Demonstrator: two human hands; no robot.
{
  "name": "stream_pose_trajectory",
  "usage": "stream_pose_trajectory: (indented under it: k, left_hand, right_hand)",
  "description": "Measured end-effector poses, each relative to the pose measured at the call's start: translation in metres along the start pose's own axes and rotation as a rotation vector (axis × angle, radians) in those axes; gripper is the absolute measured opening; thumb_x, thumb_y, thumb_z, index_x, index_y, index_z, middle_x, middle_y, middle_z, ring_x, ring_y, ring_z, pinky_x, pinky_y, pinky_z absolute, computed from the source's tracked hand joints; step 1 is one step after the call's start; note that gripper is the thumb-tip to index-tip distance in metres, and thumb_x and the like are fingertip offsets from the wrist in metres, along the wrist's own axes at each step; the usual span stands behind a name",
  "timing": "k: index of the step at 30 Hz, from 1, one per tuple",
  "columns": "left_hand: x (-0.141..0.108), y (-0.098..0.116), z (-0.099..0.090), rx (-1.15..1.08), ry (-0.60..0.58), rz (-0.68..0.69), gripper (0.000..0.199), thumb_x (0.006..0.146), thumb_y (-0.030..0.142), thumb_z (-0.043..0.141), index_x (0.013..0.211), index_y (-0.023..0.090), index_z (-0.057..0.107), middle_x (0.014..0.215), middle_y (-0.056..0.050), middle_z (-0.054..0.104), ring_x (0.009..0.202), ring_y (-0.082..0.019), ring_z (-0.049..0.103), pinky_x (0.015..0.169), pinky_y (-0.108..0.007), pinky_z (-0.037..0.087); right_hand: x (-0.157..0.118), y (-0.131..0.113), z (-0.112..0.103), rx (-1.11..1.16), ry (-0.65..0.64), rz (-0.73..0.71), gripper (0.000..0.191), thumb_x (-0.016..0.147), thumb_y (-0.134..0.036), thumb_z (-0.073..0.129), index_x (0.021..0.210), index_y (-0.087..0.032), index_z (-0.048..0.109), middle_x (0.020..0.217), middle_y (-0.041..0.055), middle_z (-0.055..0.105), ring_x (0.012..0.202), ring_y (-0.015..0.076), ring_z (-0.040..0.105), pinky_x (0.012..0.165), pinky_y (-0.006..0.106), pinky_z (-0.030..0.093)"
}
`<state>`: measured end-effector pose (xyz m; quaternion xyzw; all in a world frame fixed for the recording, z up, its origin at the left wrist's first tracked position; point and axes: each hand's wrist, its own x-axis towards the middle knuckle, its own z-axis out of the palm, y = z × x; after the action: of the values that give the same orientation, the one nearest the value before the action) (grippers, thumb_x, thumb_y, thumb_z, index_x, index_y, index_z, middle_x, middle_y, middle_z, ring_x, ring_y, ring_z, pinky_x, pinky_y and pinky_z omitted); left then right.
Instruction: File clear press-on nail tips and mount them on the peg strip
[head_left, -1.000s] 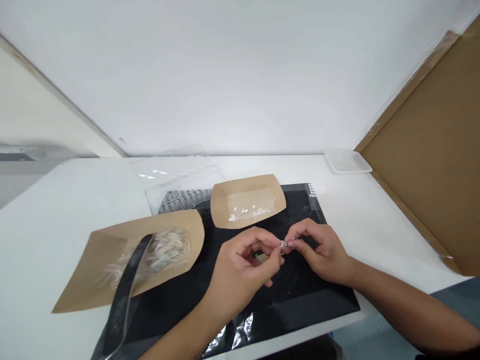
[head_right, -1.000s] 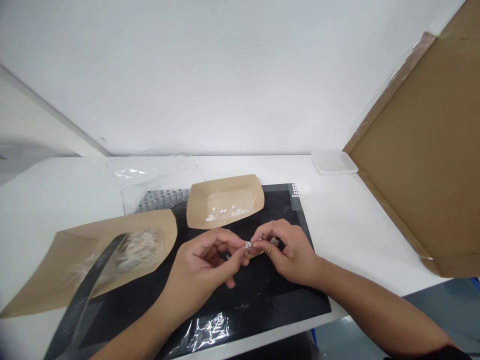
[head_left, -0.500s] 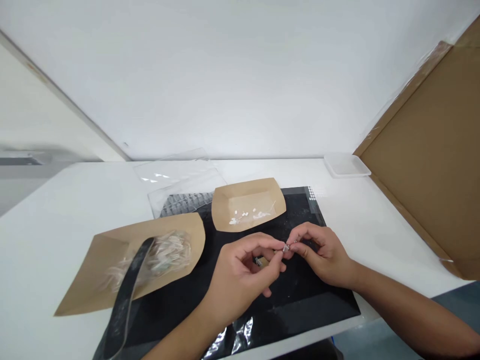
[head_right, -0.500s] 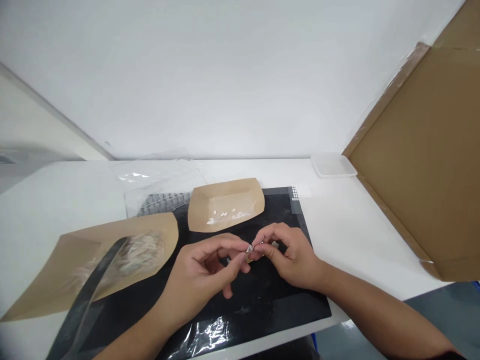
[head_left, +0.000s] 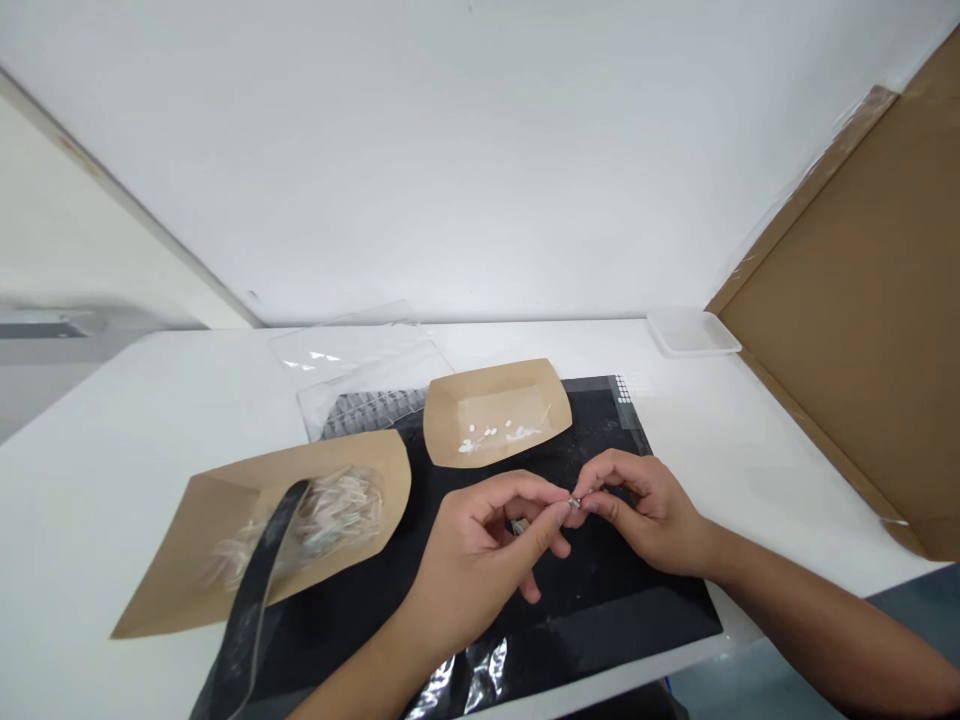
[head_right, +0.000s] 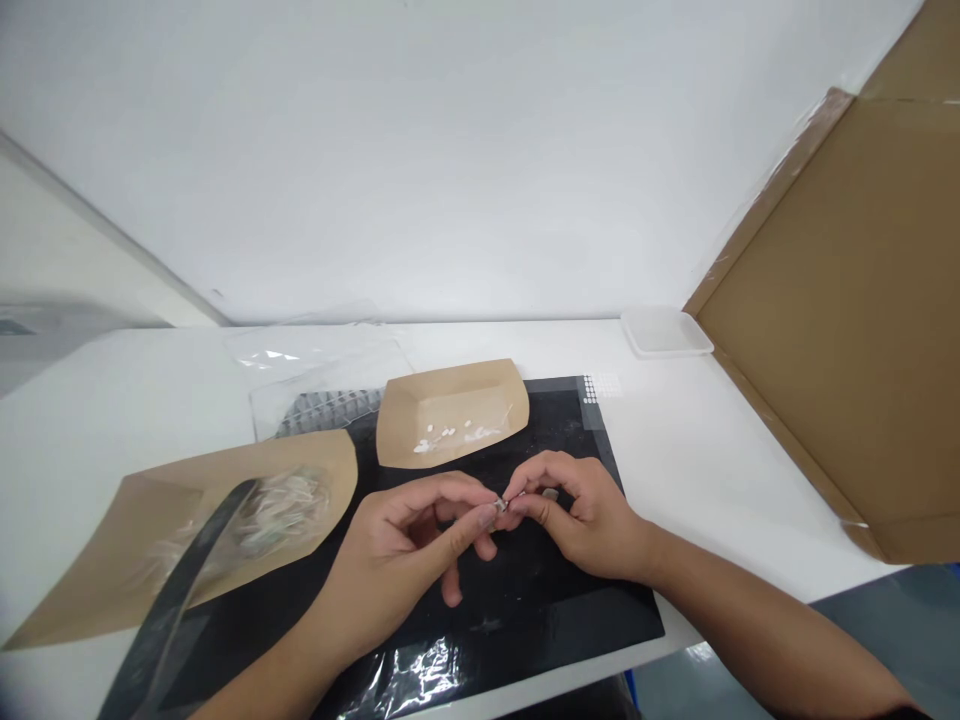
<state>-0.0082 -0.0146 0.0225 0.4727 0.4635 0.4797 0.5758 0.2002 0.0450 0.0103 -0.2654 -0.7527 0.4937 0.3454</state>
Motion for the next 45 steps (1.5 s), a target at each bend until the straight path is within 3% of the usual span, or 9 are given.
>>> stream_pose_trajectory:
  k: [6, 12, 15, 19, 22, 27, 33, 41, 45]
  left_hand:
    - [0.001, 0.008, -0.001, 0.022, -0.063, -0.083, 0.032, 0.088, 0.046, 0.078, 0.092, 0.015, 0.078, 0.082, -0.010, 0.079, 0.058, -0.016, 0.072, 0.036, -0.019, 0.056]
    - [0.003, 0.002, -0.005, 0.084, -0.002, -0.042, 0.032, 0.090, 0.047, 0.075, 0.095, 0.016, 0.076, 0.069, -0.005, 0.075, 0.054, -0.016, 0.070, 0.035, -0.019, 0.054]
    - [0.004, -0.004, -0.009, 0.224, 0.124, 0.063, 0.027, 0.093, 0.044, 0.072, 0.097, 0.018, 0.078, 0.069, -0.004, 0.075, 0.059, -0.017, 0.072, 0.041, -0.020, 0.057]
    - [0.007, -0.007, -0.016, 0.591, 0.290, 0.390, 0.014, 0.096, 0.030, 0.067, 0.097, 0.022, 0.080, 0.096, -0.004, 0.080, 0.066, -0.013, 0.073, 0.051, -0.020, 0.057]
    - [0.010, -0.006, -0.021, 0.811, 0.399, 0.589, 0.014, 0.098, 0.024, 0.066, 0.096, 0.022, 0.079, 0.098, -0.003, 0.080, 0.072, -0.013, 0.072, 0.060, -0.022, 0.058]
    - [0.016, -0.013, -0.030, 1.025, 0.512, 0.645, 0.017, 0.101, 0.019, 0.063, 0.096, 0.020, 0.079, 0.099, -0.004, 0.081, 0.088, -0.019, 0.077, 0.079, -0.030, 0.061]
    - [0.022, -0.019, -0.039, 1.180, 0.576, 0.698, 0.014, 0.101, 0.020, 0.065, 0.101, 0.015, 0.078, 0.102, -0.009, 0.082, 0.094, -0.026, 0.072, 0.088, -0.040, 0.058]
    - [0.022, -0.015, -0.045, 1.357, 0.652, 0.728, 0.009, 0.100, 0.021, 0.067, 0.097, 0.018, 0.075, 0.084, -0.006, 0.078, 0.085, -0.027, 0.061, 0.078, -0.037, 0.052]
    - [0.023, -0.015, -0.048, 1.371, 0.664, 0.721, 0.010, 0.101, 0.021, 0.066, 0.095, 0.020, 0.074, 0.087, -0.005, 0.079, 0.087, -0.027, 0.060, 0.080, -0.037, 0.051]
  right_hand:
    - [0.000, 0.002, -0.001, 0.082, -0.055, -0.017, 0.007, 0.106, -0.027, 0.062, 0.106, -0.022, 0.067, 0.091, 0.0019, 0.078, 0.084, 0.0141, 0.079, 0.079, 0.028, 0.064]
    - [0.000, 0.003, -0.003, 0.144, -0.091, 0.048, 0.009, 0.107, -0.030, 0.061, 0.107, -0.021, 0.064, 0.093, 0.0031, 0.080, 0.087, 0.0149, 0.080, 0.082, 0.029, 0.065]
    - [0.000, 0.003, -0.003, 0.151, -0.106, 0.081, 0.014, 0.108, -0.034, 0.060, 0.113, -0.021, 0.061, 0.093, 0.0039, 0.082, 0.089, 0.0159, 0.080, 0.085, 0.033, 0.065]
    - [-0.001, 0.003, -0.002, 0.123, -0.089, 0.085, 0.014, 0.108, -0.034, 0.058, 0.113, -0.021, 0.061, 0.094, 0.0039, 0.083, 0.089, 0.0158, 0.081, 0.087, 0.034, 0.064]
    - [-0.001, 0.002, -0.001, 0.125, -0.080, 0.084, 0.013, 0.108, -0.034, 0.059, 0.110, -0.021, 0.059, 0.095, 0.0049, 0.083, 0.088, 0.0162, 0.081, 0.086, 0.034, 0.065]
    - [0.000, 0.002, -0.002, 0.114, -0.076, 0.057, 0.013, 0.109, -0.034, 0.057, 0.112, -0.021, 0.056, 0.099, 0.0072, 0.082, 0.093, 0.0176, 0.080, 0.089, 0.039, 0.066]
    - [0.000, 0.005, -0.007, 0.032, -0.038, 0.053, 0.011, 0.108, -0.031, 0.058, 0.114, -0.023, 0.057, 0.105, 0.0064, 0.082, 0.096, 0.0181, 0.079, 0.091, 0.040, 0.065]
    - [0.009, 0.014, -0.015, -0.211, 0.121, -0.075, 0.008, 0.101, -0.031, 0.066, 0.104, -0.026, 0.071, 0.107, 0.0064, 0.070, 0.098, 0.0190, 0.068, 0.069, 0.030, 0.058]
    - [0.010, 0.016, -0.017, -0.221, 0.148, 0.000, 0.008, 0.098, -0.032, 0.068, 0.098, -0.024, 0.070, 0.100, 0.0051, 0.066, 0.084, 0.0162, 0.064, 0.056, 0.024, 0.051]
